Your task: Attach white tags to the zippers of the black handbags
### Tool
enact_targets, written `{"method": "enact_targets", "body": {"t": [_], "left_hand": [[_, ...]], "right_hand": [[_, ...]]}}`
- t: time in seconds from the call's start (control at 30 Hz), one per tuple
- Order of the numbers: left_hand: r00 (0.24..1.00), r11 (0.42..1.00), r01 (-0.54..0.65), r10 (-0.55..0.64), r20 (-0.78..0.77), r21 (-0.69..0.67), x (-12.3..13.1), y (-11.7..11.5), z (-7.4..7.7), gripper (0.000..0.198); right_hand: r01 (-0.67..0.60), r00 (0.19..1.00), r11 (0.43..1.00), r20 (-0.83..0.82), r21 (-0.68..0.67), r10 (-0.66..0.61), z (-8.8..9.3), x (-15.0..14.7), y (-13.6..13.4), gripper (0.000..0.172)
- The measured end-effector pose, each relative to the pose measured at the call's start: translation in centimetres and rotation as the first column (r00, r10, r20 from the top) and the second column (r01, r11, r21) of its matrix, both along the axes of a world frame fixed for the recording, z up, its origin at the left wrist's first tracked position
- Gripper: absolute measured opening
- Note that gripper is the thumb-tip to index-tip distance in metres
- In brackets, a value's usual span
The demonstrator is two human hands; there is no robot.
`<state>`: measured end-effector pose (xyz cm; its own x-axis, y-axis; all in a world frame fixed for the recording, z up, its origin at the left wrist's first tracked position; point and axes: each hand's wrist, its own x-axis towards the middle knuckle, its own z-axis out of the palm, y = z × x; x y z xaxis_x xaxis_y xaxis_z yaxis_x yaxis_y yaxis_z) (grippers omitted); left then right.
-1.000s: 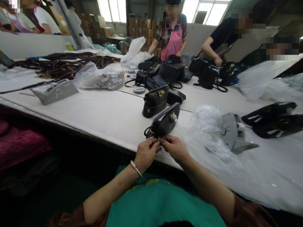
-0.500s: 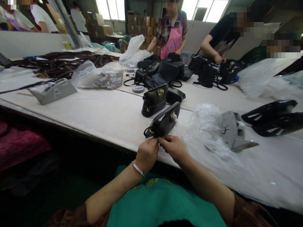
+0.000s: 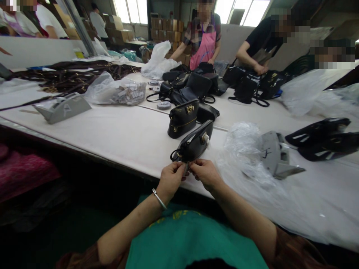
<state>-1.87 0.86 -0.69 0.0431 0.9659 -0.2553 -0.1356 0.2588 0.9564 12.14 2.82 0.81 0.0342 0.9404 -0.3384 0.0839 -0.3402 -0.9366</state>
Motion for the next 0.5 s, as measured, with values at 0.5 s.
{"method": "enact_targets", "body": {"t": [0.5], "left_hand": [[0.958, 0.947, 0.156, -0.076, 0.275, -0.281, -0.22, 0.89, 0.8, 0.04]], "right_hand": [[-0.079, 0.984, 0.991, 0.166, 0.106, 0.061, -0.23, 0.64, 0.13, 0.026]]}}
